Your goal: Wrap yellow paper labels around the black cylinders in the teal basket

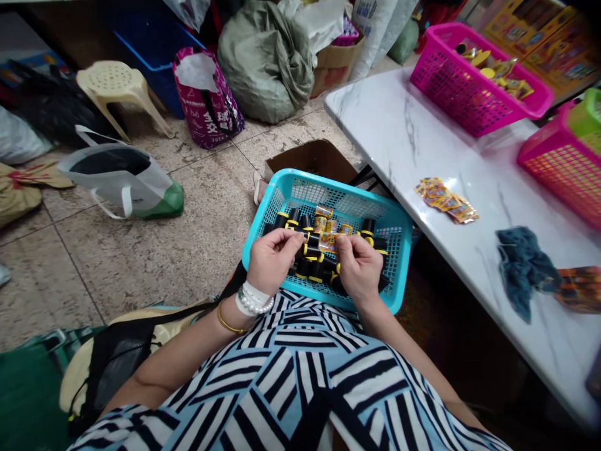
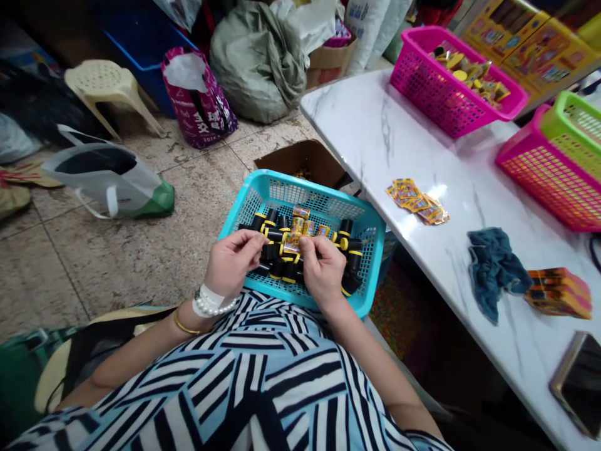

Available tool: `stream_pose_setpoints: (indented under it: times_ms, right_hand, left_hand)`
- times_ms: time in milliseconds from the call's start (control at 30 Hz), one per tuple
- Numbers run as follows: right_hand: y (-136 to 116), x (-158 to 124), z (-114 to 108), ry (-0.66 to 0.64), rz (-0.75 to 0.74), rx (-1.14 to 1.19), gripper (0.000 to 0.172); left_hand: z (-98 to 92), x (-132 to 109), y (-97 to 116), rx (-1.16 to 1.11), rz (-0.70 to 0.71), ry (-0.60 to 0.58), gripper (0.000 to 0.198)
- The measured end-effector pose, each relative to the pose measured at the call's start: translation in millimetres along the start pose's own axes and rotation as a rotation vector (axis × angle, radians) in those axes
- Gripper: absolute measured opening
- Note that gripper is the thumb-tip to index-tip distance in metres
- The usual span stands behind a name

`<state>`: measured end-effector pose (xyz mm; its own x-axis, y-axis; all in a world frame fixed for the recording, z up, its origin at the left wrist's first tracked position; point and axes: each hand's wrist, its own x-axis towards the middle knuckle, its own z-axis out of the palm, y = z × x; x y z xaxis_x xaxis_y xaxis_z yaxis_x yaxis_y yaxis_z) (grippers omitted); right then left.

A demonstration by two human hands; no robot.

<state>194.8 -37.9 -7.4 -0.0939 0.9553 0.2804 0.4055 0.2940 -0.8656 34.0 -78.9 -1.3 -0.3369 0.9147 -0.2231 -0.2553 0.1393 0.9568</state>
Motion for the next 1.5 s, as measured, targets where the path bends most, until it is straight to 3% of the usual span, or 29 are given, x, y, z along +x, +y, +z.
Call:
stream_pose_setpoints:
  times_ms: [133, 367, 667, 933, 1000, 1100, 1200, 1267, 1400, 1500]
  right_hand:
    - [1.6, -3.8, 1.0, -0.031, -0.023, 0.013, 0.033]
    - [3.2, -10.3, 2.3, -0.033, -0.062, 0.001, 0.033]
    - [-3.9, -7.2, 6.8, -0.162, -0.177, -0.066, 0.025]
    - [-4.1, 9.8, -5.5, -0.288, -0.216, -0.153, 0.024]
    - [0.0, 9.2, -15.7, -0.369, -0.299, -0.262, 0.022]
    - [4.3, 4.3, -26.7, -0.684, -0.544, -0.556, 0.027]
    - [4.3, 1.4, -24.8, -0.978, -0.705, -0.792, 0.025]
    - [4.0, 3.6, -19.0, -1.052, -0.743, -0.876, 0.020]
    - [8.0, 12.6, -16.2, -1.037, -0.738, -0.859, 0.015]
    - [12.2, 14.2, -26.7, -0.813, -0.529, -0.542, 0.020]
  left_hand:
    - [0.5, -2.9, 0.8, 0.002, -0.008, -0.085, 0.025]
    - [0.0, -1.7, -7.1, -0.039, -0.008, -0.070, 0.023]
    - [-0.3, -1.1, -2.9, 0.015, 0.012, -0.120, 0.019]
    - [-7.3, 6.2, 1.3, -0.064, -0.214, -0.155, 0.023]
    - [-9.7, 10.1, 0.7, -0.136, -0.309, -0.140, 0.024]
    - [-14.0, 16.1, 1.0, -0.241, -0.394, -0.137, 0.022]
    - [-16.3, 19.7, 2.2, -0.335, -0.446, -0.186, 0.018]
    - [-16.5, 20.6, 2.6, -0.409, -0.485, -0.218, 0.015]
    - [-16.7, 21.8, 1.5, -0.509, -0.549, -0.235, 0.015]
    - [-16.2, 23.3, 0.1, -0.537, -0.563, -0.201, 0.014]
